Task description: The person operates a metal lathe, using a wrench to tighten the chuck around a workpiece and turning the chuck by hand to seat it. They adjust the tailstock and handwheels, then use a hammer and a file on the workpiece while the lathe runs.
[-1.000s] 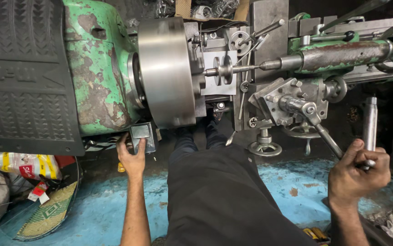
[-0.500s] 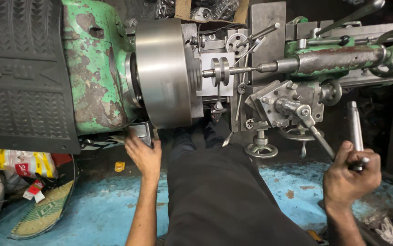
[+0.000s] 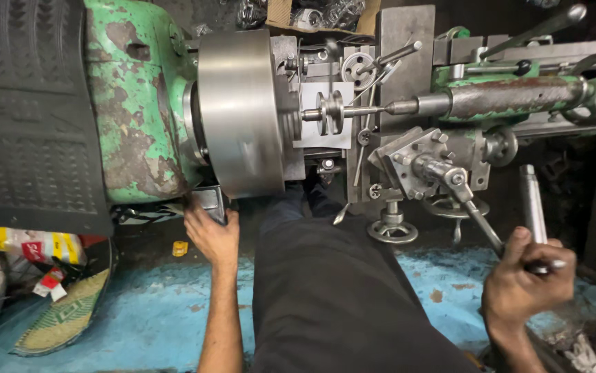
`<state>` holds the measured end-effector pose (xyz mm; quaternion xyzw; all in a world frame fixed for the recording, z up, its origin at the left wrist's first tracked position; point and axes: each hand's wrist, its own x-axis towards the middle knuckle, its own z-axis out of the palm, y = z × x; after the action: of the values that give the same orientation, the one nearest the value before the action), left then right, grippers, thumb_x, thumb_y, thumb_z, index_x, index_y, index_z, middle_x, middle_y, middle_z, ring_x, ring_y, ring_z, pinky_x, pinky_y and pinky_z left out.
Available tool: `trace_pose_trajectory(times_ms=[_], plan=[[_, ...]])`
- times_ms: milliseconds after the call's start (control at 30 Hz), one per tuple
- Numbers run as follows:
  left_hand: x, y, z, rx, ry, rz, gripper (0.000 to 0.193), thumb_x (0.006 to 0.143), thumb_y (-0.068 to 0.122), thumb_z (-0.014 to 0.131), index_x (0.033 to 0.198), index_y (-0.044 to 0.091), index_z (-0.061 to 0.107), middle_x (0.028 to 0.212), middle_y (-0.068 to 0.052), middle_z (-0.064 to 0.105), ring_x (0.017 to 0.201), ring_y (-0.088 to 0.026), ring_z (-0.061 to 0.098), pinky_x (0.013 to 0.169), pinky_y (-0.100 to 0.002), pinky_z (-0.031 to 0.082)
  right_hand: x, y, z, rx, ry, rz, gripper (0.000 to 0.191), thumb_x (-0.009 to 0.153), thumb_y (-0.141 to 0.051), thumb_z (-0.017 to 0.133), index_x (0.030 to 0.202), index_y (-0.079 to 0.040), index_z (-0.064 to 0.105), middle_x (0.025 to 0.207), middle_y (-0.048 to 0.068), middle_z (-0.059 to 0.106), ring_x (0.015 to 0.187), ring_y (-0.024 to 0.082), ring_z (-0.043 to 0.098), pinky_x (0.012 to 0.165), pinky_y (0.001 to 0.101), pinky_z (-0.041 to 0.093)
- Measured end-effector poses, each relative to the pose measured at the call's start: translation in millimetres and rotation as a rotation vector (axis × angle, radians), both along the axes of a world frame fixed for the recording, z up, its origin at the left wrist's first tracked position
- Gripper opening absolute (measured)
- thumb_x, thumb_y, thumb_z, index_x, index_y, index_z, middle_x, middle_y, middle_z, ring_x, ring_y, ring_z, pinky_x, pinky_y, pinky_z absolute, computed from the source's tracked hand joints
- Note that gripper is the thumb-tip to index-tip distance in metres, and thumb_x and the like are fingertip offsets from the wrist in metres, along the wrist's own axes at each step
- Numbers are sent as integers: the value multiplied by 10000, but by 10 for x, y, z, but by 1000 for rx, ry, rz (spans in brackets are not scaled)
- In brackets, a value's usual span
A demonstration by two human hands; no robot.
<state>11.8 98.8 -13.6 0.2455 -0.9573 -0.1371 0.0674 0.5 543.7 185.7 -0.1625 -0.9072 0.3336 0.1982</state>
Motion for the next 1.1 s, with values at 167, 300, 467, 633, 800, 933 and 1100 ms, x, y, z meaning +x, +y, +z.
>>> trace_pose_trajectory(times_ms=[167, 300, 467, 633, 800, 933, 1100], plan=[[-24, -26, 31, 40, 13, -19, 794, 810, 269, 771, 1482, -22, 463, 1392, -284, 522, 1284, -479, 506, 1060, -564, 423, -49, -140, 70, 55, -11, -36, 325, 1150, 16, 669, 942, 4, 419, 864, 56, 474, 728, 94, 418, 687, 252, 389], [-49, -19, 80, 58, 35, -35, 805, 810, 248, 774, 1495, -25, 450, 1446, -281, 508, 1312, -480, 492, 1074, -564, 412, -75, -162, 62, 106, 16, -38, 322, 1147, 10, 660, 941, -4, 413, 846, 47, 450, 708, 99, 395, 687, 260, 385], [-35, -31, 83, 89, 24, -28, 797, 835, 250, 776, 1500, -32, 441, 1453, -280, 499, 1319, -484, 486, 1086, -570, 410, -72, -139, -9, 154, 81, -48, 373, 1162, -43, 695, 919, -14, 414, 779, 33, 402, 698, 124, 379, 671, 267, 306], [-70, -82, 119, 111, 8, -62, 799, 818, 224, 753, 1490, -63, 432, 1429, -314, 481, 1297, -503, 464, 1086, -580, 396, 33, -9, -161, 122, 103, -62, 355, 1111, -84, 712, 895, -37, 435, 808, 23, 457, 719, 119, 450, 650, 260, 337], [-168, -10, 305, 100, 35, -114, 532, 850, 195, 758, 1311, -19, 599, 1272, -244, 527, 1282, -478, 453, 1137, -593, 361, 202, 170, -330, 314, 73, -1, 267, 1082, -8, 664, 904, 5, 465, 811, 44, 458, 684, 117, 434, 642, 256, 321], [-197, 207, 287, 401, 103, -263, 230, 897, 167, 701, 1080, 28, 692, 1242, -218, 646, 1198, -425, 573, 1047, -502, 451, 132, 132, -322, 312, 80, -37, 262, 1104, 19, 670, 932, 11, 472, 827, 56, 462, 665, 111, 425, 620, 242, 325], [-327, 482, -262, 924, -292, -197, 354, 932, 327, 727, 1081, 7, 705, 1057, -208, 725, 1023, -347, 709, 886, -390, 536, -164, -219, -117, 138, 84, -217, 313, 1100, -49, 734, 913, -19, 484, 769, 51, 477, 592, 106, 441, 565, 239, 348]])
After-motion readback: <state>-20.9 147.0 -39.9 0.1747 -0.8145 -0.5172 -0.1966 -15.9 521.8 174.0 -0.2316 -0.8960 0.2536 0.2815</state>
